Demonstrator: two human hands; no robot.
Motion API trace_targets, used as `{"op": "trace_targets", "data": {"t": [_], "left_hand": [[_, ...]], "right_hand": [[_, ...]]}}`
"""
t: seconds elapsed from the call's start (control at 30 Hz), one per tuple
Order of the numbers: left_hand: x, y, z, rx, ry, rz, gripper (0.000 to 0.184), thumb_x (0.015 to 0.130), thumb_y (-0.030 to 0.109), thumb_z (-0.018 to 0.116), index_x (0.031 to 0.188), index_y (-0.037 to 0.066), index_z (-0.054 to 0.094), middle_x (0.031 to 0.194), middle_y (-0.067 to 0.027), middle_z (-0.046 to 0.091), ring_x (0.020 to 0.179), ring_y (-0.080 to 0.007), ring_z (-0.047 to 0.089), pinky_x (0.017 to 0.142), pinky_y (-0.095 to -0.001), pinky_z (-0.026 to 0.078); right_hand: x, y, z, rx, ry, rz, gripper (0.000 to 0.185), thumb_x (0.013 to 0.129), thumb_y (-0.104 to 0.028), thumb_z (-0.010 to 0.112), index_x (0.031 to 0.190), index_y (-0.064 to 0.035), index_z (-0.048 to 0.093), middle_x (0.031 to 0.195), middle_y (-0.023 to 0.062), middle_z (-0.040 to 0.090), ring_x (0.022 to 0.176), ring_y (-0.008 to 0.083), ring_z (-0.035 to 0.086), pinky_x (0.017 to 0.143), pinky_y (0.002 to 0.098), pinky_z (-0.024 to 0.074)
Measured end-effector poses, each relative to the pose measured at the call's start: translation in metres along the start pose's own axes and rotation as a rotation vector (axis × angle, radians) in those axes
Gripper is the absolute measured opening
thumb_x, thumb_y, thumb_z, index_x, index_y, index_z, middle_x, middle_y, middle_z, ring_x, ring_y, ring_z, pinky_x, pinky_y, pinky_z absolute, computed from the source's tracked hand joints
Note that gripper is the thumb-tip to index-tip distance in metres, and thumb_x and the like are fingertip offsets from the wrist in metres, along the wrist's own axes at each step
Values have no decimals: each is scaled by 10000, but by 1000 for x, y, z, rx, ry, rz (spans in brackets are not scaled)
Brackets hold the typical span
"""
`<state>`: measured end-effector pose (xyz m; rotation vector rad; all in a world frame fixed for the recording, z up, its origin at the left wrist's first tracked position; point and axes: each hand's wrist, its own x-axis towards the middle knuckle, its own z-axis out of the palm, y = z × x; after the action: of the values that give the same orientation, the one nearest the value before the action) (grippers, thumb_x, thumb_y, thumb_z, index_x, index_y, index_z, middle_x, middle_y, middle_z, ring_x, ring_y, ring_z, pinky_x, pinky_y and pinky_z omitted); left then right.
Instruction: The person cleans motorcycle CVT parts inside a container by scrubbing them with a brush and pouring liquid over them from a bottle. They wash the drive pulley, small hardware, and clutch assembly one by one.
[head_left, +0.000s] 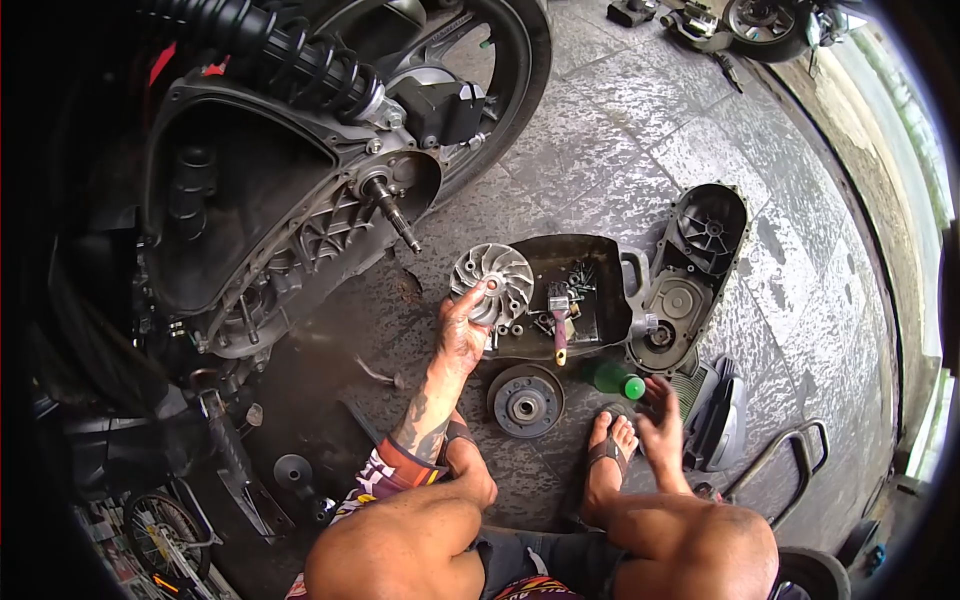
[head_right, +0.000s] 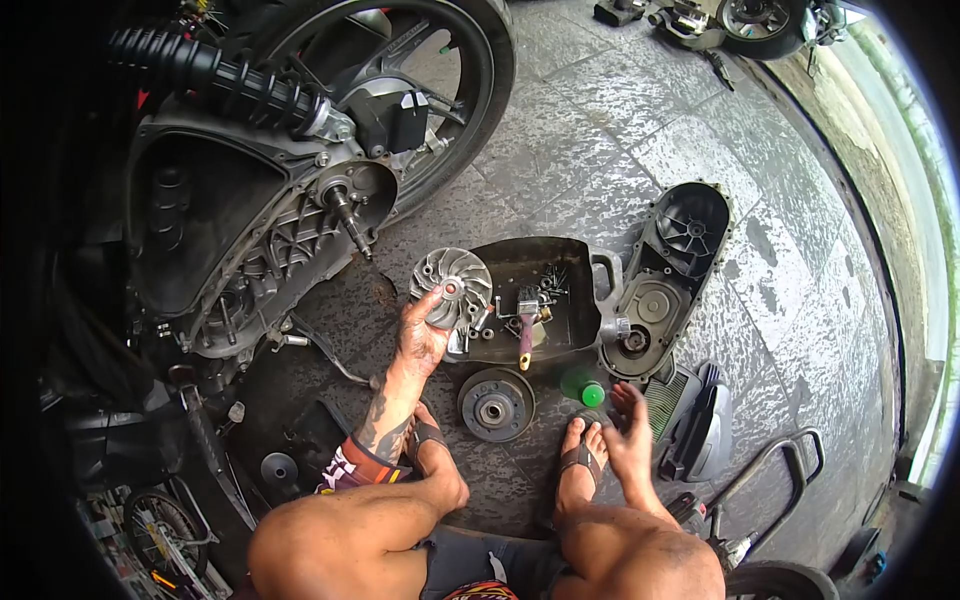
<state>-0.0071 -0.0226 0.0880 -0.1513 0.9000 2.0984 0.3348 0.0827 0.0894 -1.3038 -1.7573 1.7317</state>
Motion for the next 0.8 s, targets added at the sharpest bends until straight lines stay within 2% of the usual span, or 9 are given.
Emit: {"op": "trace_targets", "data": {"t": [0.07,0.13,0.23,0.33,0.37,0.53,0.63,0.73,0.8], "left_hand": [[-6,0,2,78,-22,28,292,893,27,642,1184,22,620,1138,-110,679,1038,-220,668,886,-404,571],[-9,-1,3,103,-31,60,294,887,9,645,1180,17,622,1125,-109,685,1017,-213,677,881,-383,572],[-18,5,9,229,-15,30,318,870,-28,646,1184,18,616,1076,-107,704,983,-198,687,869,-349,568],[-18,3,9,225,-33,51,315,865,-28,647,1175,18,612,1071,-111,705,980,-191,687,858,-335,569],[-17,2,8,206,-19,27,301,861,-21,654,1156,19,612,1060,-110,706,973,-190,689,851,-323,570],[-5,-7,-13,184,0,-15,241,897,-19,614,1137,-22,601,1067,-151,690,945,-226,703,855,-384,590],[4,-10,-22,147,-75,-128,262,905,90,682,1140,1,610,1037,-119,702,940,-202,700,819,-349,590],[4,-12,-3,37,-69,-165,390,1000,371,559,1197,38,609,1120,-110,695,992,-216,691,858,-386,580],[18,-25,-16,85,-84,-138,449,1012,442,503,1211,54,609,1135,-108,694,994,-221,692,872,-395,575]], "right_hand": [[1,12,24,-74,33,-38,773,742,-2,743,1426,-29,385,1398,175,499,1313,294,491,1040,401,454],[13,29,41,-82,43,-63,812,710,-42,794,1418,-29,397,1364,178,516,1288,307,506,1040,408,454],[29,40,59,-251,79,-258,829,671,-95,846,1392,-44,440,1288,163,555,1183,318,562,991,403,478],[47,55,72,-250,116,-193,776,664,-120,855,1343,-44,488,1258,175,576,1156,328,579,968,387,484],[49,58,74,-260,161,-227,652,678,-148,851,1236,-25,536,1142,187,635,1067,346,626,914,390,505],[25,-4,62,-236,77,-226,531,704,-208,828,1108,-20,538,967,199,679,907,377,673,800,421,531],[23,-53,42,-495,-101,-294,568,692,-247,822,1139,-29,549,1007,224,671,946,419,648,817,455,519],[33,-108,9,-833,-219,-567,531,708,-305,808,1078,-22,552,932,210,661,906,400,653,786,471,522],[44,-144,-8,-1062,-299,-569,494,736,-348,786,1003,-2,556,890,203,653,873,385,658,741,471,530]]}}
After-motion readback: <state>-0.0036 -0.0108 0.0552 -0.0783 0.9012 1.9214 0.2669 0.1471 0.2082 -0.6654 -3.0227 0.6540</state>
